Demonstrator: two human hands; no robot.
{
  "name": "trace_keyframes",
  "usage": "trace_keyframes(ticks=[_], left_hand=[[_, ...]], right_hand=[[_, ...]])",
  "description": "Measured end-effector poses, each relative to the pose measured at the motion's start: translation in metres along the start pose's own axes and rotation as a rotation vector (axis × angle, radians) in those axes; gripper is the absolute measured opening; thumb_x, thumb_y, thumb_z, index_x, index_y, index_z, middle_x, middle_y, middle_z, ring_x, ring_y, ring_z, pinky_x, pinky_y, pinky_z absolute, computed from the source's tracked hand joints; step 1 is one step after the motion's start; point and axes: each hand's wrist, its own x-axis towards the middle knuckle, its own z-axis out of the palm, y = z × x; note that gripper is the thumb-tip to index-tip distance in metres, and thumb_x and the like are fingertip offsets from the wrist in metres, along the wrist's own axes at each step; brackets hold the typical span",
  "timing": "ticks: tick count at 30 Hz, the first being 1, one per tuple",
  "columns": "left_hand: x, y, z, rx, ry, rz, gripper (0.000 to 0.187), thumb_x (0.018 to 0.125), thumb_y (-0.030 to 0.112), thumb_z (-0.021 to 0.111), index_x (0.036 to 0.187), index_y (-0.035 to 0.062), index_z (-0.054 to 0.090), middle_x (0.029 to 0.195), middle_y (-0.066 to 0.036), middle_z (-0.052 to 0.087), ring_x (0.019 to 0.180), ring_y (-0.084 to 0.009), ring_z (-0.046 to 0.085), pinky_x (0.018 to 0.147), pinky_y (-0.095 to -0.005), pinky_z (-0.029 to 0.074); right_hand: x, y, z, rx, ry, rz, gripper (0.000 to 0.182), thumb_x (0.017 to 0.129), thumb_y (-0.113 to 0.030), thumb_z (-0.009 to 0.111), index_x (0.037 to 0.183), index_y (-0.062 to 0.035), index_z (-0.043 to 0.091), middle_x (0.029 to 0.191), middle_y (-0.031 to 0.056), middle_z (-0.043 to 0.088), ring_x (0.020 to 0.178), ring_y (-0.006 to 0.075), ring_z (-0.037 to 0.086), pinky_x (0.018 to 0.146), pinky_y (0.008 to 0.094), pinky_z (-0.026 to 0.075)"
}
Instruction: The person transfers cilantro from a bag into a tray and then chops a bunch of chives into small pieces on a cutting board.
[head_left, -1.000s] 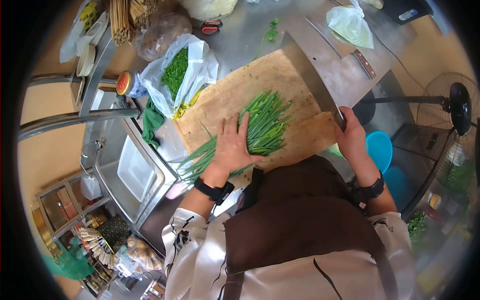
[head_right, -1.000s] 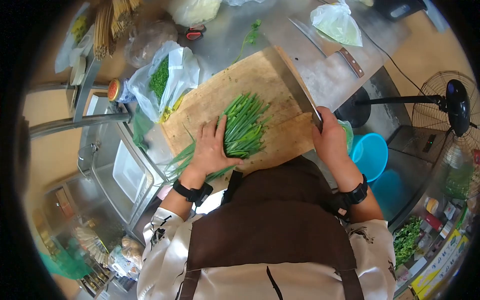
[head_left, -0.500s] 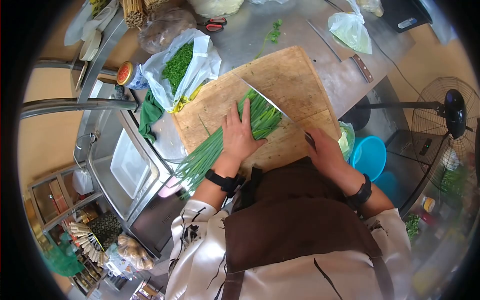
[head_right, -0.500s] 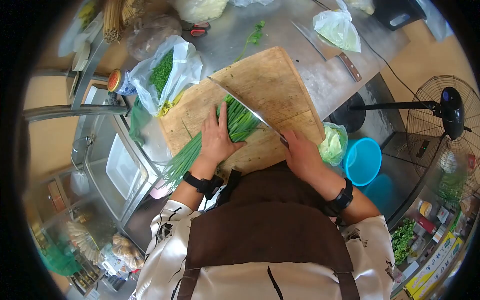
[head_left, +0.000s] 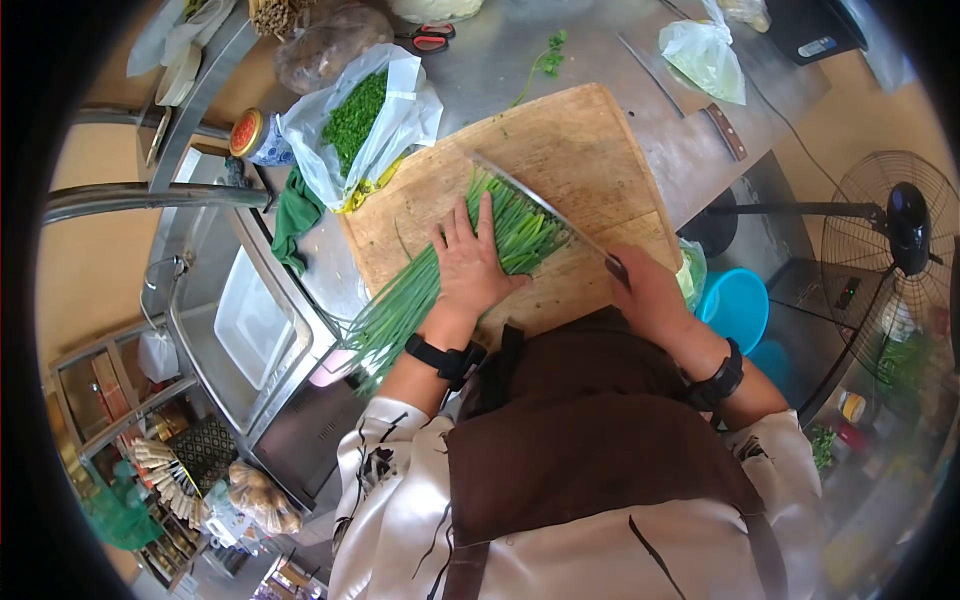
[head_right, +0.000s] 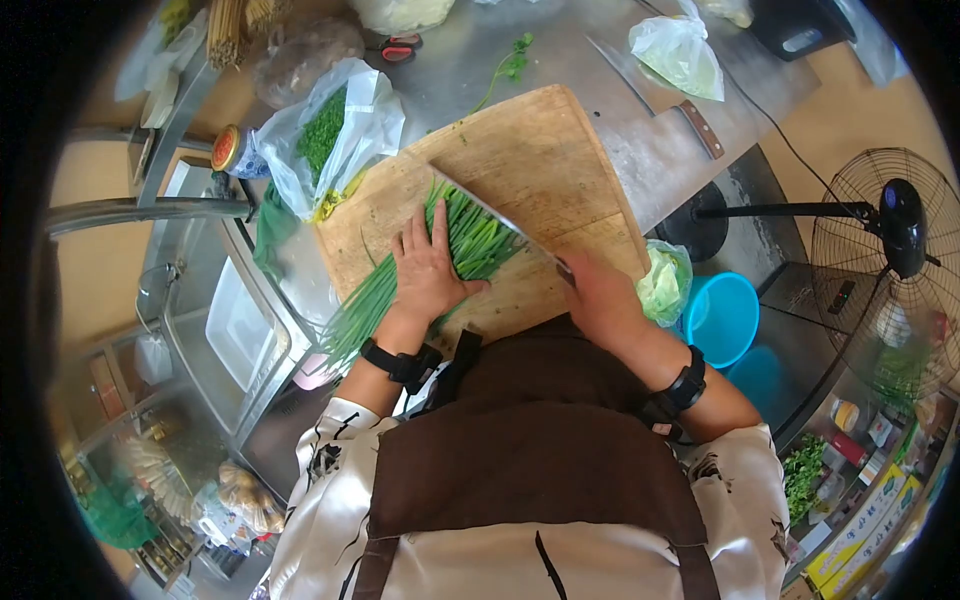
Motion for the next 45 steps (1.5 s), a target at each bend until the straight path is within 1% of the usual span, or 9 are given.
trace_keyframes(ticks=[5,8,11,14,17,26,33,38,45], left_hand=[[0.005,-0.011,0.012,-0.126,0.020,-0.032,0.119,0.056,0.045,0.085,0.145,-0.0017,0.021,0.134,-0.025,0.039,0.124,-0.0386,0.039,0.105,-0.0481,0.031],[0.017,-0.015,0.012,-0.132,0.005,-0.064,0.117,0.057,0.046,0.084,0.144,-0.0028,0.022,0.136,-0.023,0.039,0.126,-0.0379,0.037,0.106,-0.0477,0.029],[0.020,-0.010,0.005,-0.086,0.041,-0.074,0.122,0.056,0.049,0.084,0.146,-0.0022,0.020,0.139,-0.025,0.036,0.129,-0.0393,0.035,0.107,-0.0491,0.028],[0.013,-0.003,0.001,-0.058,0.048,-0.057,0.126,0.053,0.052,0.085,0.147,-0.0010,0.019,0.142,-0.029,0.032,0.129,-0.0415,0.035,0.108,-0.0500,0.027],[0.008,-0.001,-0.002,-0.056,0.001,-0.024,0.128,0.053,0.054,0.085,0.148,0.0011,0.017,0.144,-0.031,0.028,0.133,-0.0428,0.030,0.110,-0.0517,0.023],[0.008,-0.011,-0.004,-0.110,-0.005,0.026,0.121,0.059,0.051,0.082,0.149,0.0051,0.015,0.146,-0.033,0.023,0.136,-0.0444,0.024,0.112,-0.0559,0.017],[0.002,-0.100,-0.001,-0.455,0.407,-0.220,0.062,0.085,0.038,0.065,0.130,-0.0013,0.049,0.137,-0.027,0.044,0.129,-0.0422,0.038,0.107,-0.0449,0.033],[-0.003,-0.117,0.006,-0.150,0.217,-0.472,0.043,0.089,0.033,0.060,0.115,-0.0009,0.059,0.119,-0.026,0.056,0.112,-0.0406,0.052,0.096,-0.0451,0.042],[0.012,-0.087,0.017,-0.782,0.260,-0.128,0.024,0.088,0.015,0.061,0.106,-0.0001,0.062,0.103,-0.019,0.061,0.100,-0.0366,0.057,0.087,-0.0424,0.046]], right_hand=[[0.010,0.037,-0.012,0.215,0.122,-0.045,0.038,0.082,-0.003,0.064,0.118,-0.0050,0.051,0.094,0.0115,0.061,0.073,0.0238,0.060,0.062,0.0371,0.048],[0.026,0.074,-0.024,0.669,-0.017,0.321,0.035,0.084,-0.002,0.064,0.116,-0.0031,0.051,0.082,0.0044,0.058,0.062,0.0115,0.053,0.053,0.0269,0.042],[0.037,0.104,-0.021,0.724,-0.031,0.337,0.034,0.085,-0.002,0.064,0.117,-0.0034,0.050,0.075,0.0012,0.057,0.056,0.0071,0.050,0.049,0.0217,0.037],[0.038,0.105,-0.014,0.678,-0.027,0.433,0.030,0.086,-0.009,0.065,0.112,-0.0018,0.053,0.069,0.0026,0.056,0.059,0.0108,0.053,0.051,0.0262,0.042],[0.035,0.091,-0.007,0.179,0.197,0.243,0.028,0.086,-0.019,0.065,0.105,0.0004,0.056,0.067,0.0071,0.056,0.060,0.0201,0.057,0.056,0.0346,0.047],[0.041,0.075,0.003,-0.586,0.383,-0.003,0.039,0.078,-0.023,0.070,0.110,-0.0032,0.059,0.096,0.0166,0.061,0.091,0.0358,0.058,0.078,0.0441,0.047],[0.036,0.040,0.030,-0.201,-0.020,-0.478,0.019,0.083,-0.011,0.061,0.101,-0.0069,0.062,0.094,0.0125,0.060,0.087,0.0329,0.060,0.069,0.0398,0.050],[0.070,-0.017,0.056,-0.206,-0.073,-0.628,0.022,0.078,-0.005,0.053,0.099,-0.0044,0.060,0.086,0.0093,0.053,0.083,0.0290,0.057,0.068,0.0419,0.047],[0.097,-0.010,0.065,-0.272,0.027,-0.772,0.019,0.076,-0.007,0.055,0.094,-0.0054,0.059,0.084,0.0086,0.052,0.079,0.0280,0.057,0.067,0.0389,0.047]])
